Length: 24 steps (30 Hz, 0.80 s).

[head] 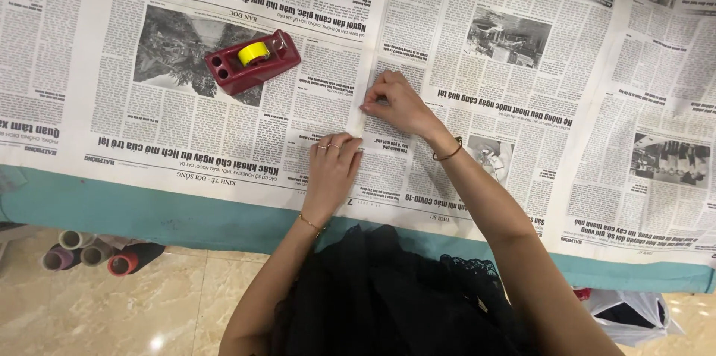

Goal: The recorder is taping together multiple sheets of newspaper to create a larger pattern or template on a workbench.

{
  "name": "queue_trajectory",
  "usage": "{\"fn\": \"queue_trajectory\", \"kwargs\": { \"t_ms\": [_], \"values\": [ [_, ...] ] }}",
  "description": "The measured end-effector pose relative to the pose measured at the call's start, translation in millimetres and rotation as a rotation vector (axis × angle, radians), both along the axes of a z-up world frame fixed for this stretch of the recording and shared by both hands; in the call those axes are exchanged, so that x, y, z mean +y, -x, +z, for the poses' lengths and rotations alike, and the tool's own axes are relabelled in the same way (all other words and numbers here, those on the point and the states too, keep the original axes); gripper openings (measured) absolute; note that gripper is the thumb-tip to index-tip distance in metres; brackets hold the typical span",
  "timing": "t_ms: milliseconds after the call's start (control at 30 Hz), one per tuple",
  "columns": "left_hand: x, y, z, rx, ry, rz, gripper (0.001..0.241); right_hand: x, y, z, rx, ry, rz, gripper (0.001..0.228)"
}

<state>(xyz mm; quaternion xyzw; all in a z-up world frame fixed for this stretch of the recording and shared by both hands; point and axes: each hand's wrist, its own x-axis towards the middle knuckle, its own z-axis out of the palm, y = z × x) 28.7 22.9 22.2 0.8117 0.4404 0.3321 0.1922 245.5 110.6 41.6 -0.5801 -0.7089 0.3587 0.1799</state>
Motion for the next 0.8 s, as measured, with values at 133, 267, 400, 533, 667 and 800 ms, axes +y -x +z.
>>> {"fn": "queue_trajectory", "kwargs": {
  "t_ms": [133, 267, 400, 533, 667, 800],
  "values": [
    [3.8, -1.0, -7.3, 0.088, -0.029, -0.013, 0.035, 2.3, 3.7, 0.2, -0.058, 0.012, -0.052, 0.019],
    [7.7, -1.0, -12.0, 0.166, -0.079, -0.056, 0.035, 2.1, 4.6, 0.2, -0.061, -0.001, -0.069, 0.019],
    [9.9, -1.1, -14.7, 0.233, -0.109, -0.086, 0.035, 2.9, 5.7, 0.8, -0.052, -0.037, -0.079, 0.020],
    [9.8, -1.5, -17.6, 0.227, -0.098, -0.091, 0.038, -0.3, 8.5, 2.6, -0.048, -0.067, -0.093, 0.019],
    [11.0, -0.7, -17.2, 0.222, -0.094, -0.093, 0.039, -6.7, 13.9, 4.6, -0.075, -0.136, -0.080, 0.023],
    [11.3, -1.9, -19.9, 0.234, -0.088, -0.092, 0.039, -18.1, 16.7, -6.8, -0.104, -0.360, -0.105, 0.036]
  ]
}}
